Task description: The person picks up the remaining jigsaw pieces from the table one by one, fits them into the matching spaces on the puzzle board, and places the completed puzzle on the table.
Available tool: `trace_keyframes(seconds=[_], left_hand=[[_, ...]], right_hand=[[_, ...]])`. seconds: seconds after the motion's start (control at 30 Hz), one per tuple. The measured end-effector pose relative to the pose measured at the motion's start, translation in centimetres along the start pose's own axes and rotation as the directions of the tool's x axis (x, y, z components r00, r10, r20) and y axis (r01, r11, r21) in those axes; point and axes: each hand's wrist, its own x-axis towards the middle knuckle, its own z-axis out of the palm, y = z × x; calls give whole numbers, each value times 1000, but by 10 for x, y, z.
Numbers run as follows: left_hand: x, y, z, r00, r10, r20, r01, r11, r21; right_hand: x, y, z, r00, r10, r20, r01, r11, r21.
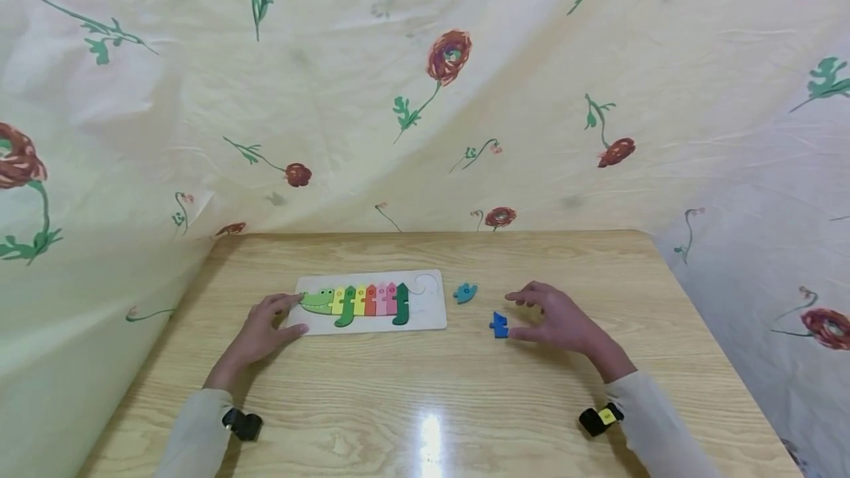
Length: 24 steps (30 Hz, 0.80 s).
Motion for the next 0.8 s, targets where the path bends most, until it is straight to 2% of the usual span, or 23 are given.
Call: trace_keyframes(seconds=[0.23,0.8], left_hand=[[0,0,0,1000,-11,6,11,1000,-9],[-1,0,0,1000,7,-2,-7,1000,-5]], right_hand=[[0,2,9,1000,5,24,-5,1000,-23],[1,2,23,997,44,55,-41,997,-65]])
